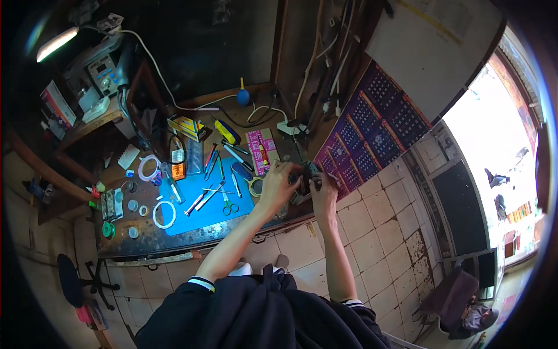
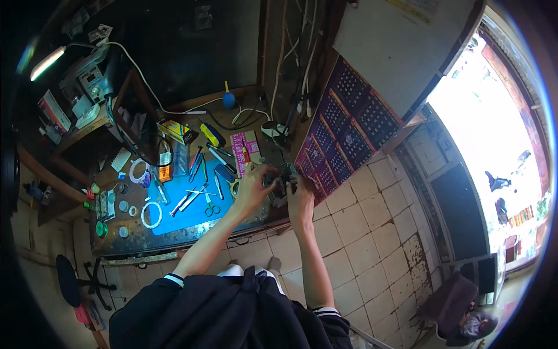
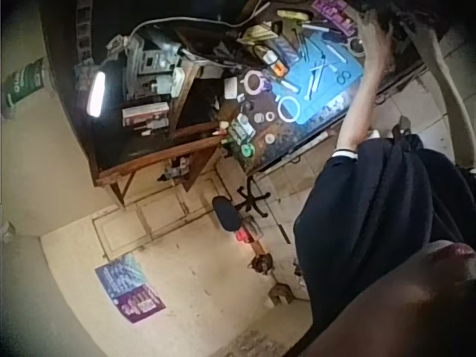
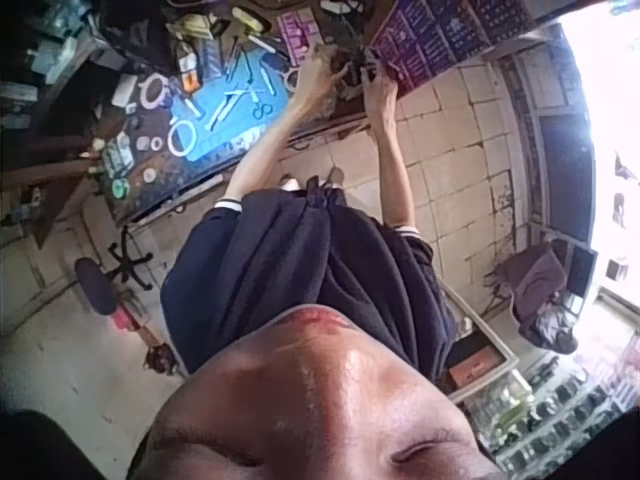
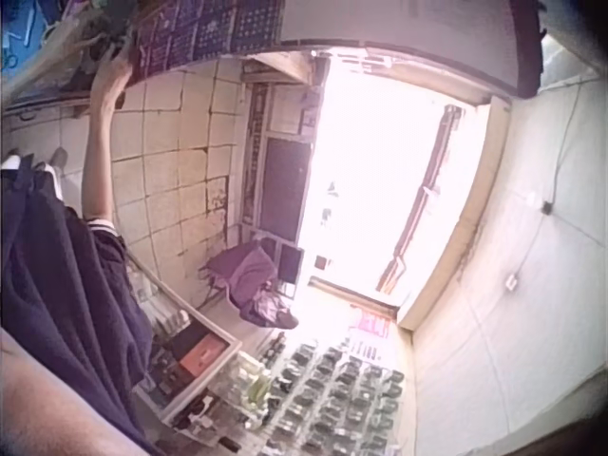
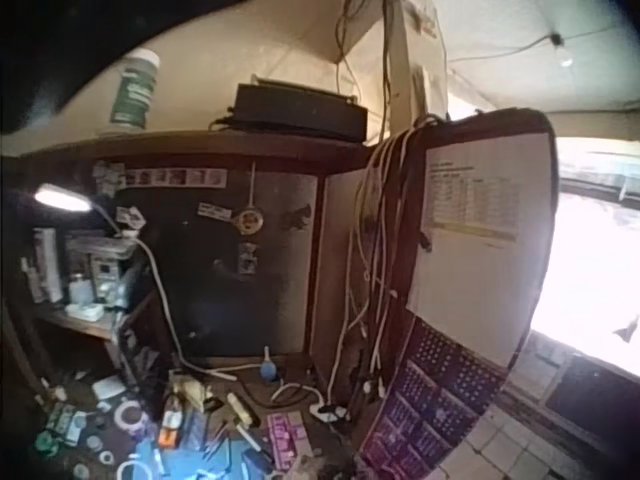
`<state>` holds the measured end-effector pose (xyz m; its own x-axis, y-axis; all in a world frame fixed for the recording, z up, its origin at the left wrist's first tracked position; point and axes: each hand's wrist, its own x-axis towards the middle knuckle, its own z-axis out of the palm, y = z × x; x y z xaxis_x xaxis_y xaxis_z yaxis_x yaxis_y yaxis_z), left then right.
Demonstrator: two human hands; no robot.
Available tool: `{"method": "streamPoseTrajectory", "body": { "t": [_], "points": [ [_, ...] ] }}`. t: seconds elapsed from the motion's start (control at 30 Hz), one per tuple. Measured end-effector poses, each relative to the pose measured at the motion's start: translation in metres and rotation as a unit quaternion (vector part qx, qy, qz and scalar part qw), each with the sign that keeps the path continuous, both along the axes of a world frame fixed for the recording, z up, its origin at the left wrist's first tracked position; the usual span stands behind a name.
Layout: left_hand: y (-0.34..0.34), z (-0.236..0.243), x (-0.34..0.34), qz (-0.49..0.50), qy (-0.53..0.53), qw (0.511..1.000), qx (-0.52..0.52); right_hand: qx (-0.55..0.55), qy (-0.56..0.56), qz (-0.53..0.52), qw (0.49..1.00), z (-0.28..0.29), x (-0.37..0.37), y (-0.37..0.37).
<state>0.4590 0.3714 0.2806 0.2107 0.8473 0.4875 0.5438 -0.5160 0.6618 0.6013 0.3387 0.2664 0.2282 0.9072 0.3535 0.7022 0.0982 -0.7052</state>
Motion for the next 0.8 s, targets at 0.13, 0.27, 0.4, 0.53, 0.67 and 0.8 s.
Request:
{"method": "streamPoseTrajectory", "body": {
  "t": [0.13,0.27,0.4,0.53,0.67,0.8],
  "points": [
    [-0.003,0.003,-0.012,0.052,-0.028,0.997,0.041,0.023,0.01,0.007,1.0,0.02,-0.008,-0.003],
    [-0.006,0.014,-0.061,0.079,-0.079,0.993,0.044,0.106,-0.001,0.019,0.994,0.054,-0.034,-0.009],
    [-0.016,0.025,-0.119,0.148,-0.089,0.985,-0.01,0.138,0.037,0.098,0.985,0.059,-0.075,-0.008],
    [-0.013,-0.005,-0.154,0.149,-0.034,0.988,-0.011,0.036,0.015,0.181,0.983,0.017,-0.11,0.007],
    [-0.005,-0.049,-0.151,0.081,0.054,0.995,-0.029,0.014,-0.099,0.184,0.978,-0.042,-0.12,0.018],
    [0.014,-0.076,-0.142,0.035,0.102,0.994,0.008,-0.025,-0.183,0.169,0.968,-0.066,-0.12,0.019]
  ]
}}
